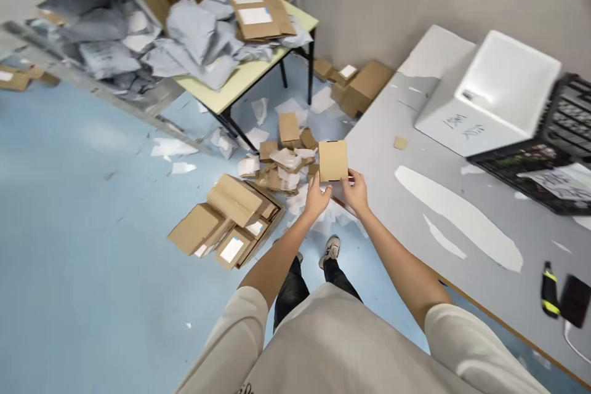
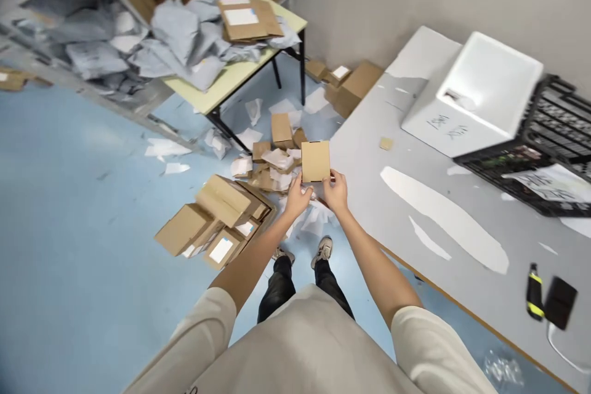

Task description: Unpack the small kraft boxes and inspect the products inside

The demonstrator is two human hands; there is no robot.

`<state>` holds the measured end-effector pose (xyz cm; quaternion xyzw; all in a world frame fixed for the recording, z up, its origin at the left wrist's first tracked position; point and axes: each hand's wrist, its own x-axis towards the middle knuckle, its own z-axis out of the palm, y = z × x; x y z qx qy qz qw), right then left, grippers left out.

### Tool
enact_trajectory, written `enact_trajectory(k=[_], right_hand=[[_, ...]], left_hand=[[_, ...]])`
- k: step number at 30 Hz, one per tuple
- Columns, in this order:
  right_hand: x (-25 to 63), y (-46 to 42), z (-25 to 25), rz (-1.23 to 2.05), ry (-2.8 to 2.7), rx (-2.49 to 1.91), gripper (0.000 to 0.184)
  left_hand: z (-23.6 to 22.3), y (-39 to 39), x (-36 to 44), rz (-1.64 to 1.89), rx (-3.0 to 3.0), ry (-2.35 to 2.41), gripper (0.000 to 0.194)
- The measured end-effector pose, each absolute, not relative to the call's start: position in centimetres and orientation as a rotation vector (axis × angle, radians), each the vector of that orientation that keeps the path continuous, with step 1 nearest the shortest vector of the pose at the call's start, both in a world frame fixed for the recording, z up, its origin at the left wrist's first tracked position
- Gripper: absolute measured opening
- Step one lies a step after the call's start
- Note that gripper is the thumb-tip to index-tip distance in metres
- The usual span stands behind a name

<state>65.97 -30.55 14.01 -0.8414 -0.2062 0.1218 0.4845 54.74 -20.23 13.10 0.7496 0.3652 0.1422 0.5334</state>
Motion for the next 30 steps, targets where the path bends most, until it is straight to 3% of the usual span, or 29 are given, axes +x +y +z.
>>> enact_trajectory(k=[7, 14, 19, 24, 30], right_hand=[[71.2, -43.0, 12.3, 0.29, -0.33, -2.085, 0.048], [71.6, -45.9, 10.6, 0.297, -0.339, -2.162, 0.045], [69.0, -40.9, 11.9, 0.159, -0.518, -2.185, 0.04], [63.4, -30.5, 11.6, 0.344, -0.766, -2.082, 0.037], [51.4, -17.4, 6.8, 0.619, -1.011, -1.951, 0.034]], left_hand=[[10.9, -30.0, 62.4, 0.194, 1.901, 0.688, 0.068], [8.9, -31.4, 62.9, 0.1, 1.95, 0.7, 0.068], [9.1, -27.3, 58.9, 0.244, 1.922, 0.765, 0.067], [8.6, -19.8, 50.4, 0.363, 1.855, 0.958, 0.063], [4.6, -10.4, 34.9, 0.417, 1.741, 1.298, 0.061]])
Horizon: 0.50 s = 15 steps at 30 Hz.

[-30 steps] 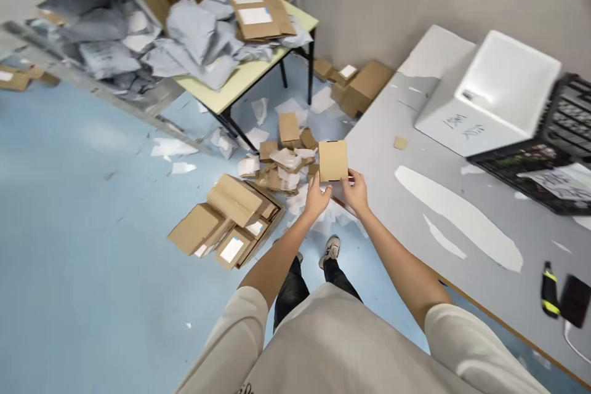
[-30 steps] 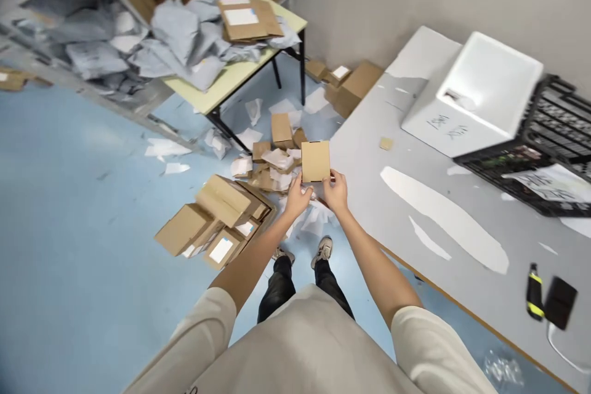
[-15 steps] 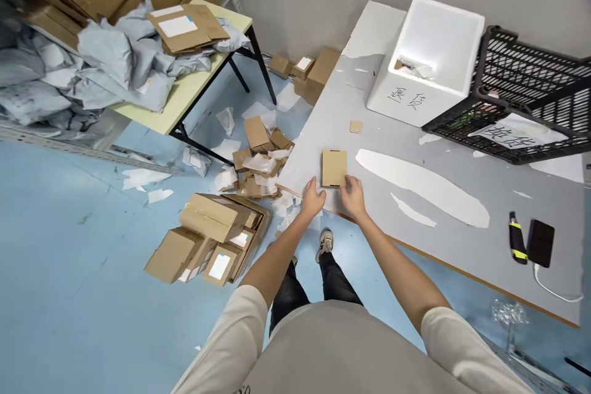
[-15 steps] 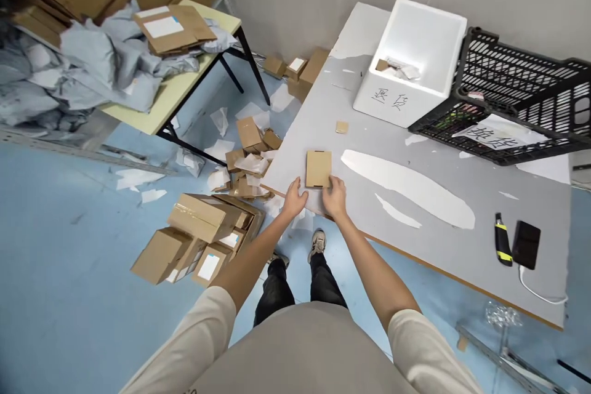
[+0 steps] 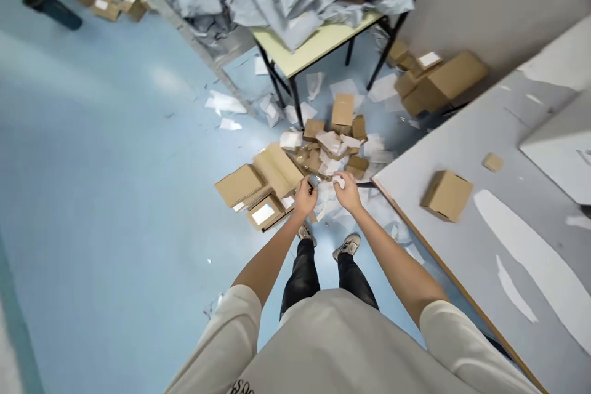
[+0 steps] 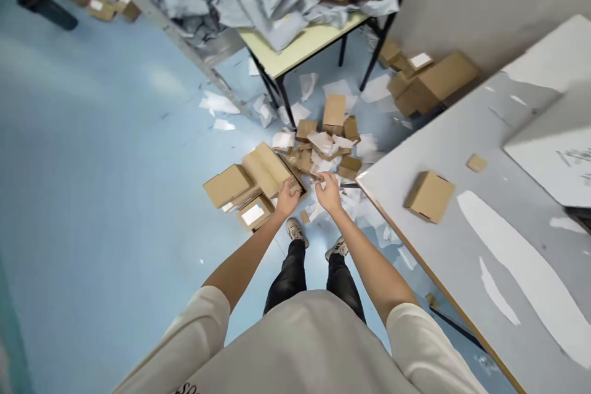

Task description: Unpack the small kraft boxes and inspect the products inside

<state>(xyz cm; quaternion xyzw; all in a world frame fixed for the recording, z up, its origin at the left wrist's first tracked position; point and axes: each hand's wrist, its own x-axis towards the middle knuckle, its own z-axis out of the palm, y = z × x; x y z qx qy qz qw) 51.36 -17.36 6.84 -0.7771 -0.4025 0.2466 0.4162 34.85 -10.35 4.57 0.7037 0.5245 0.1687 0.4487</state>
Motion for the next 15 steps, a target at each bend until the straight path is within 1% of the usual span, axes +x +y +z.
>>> enact_trajectory(k=[4, 8, 11, 15], right_hand=[[42.4, -10.2, 2.8, 0.89, -1.067, -1.896, 0.036], [34.8, -4.5, -1.4, 1.125, -1.137, -1.876, 0.038], [30.2, -1.2, -4.4, 1.31, -1.153, -1.867, 0.041], [26.1, 2.0, -7.6, 1.533, -1.127, -1.874, 0.052]], left_hand=[[1.4, -5.3, 24.0, 0.434, 1.637, 1.519, 0.058], [-1.7, -1.4, 15.3, 0.449, 1.49, 1.709, 0.053], [-3.8, 0.7, 10.7, 0.443, 1.356, 1.789, 0.055], [-5.9, 2.5, 7.9, 0.413, 1.267, 1.769, 0.059]])
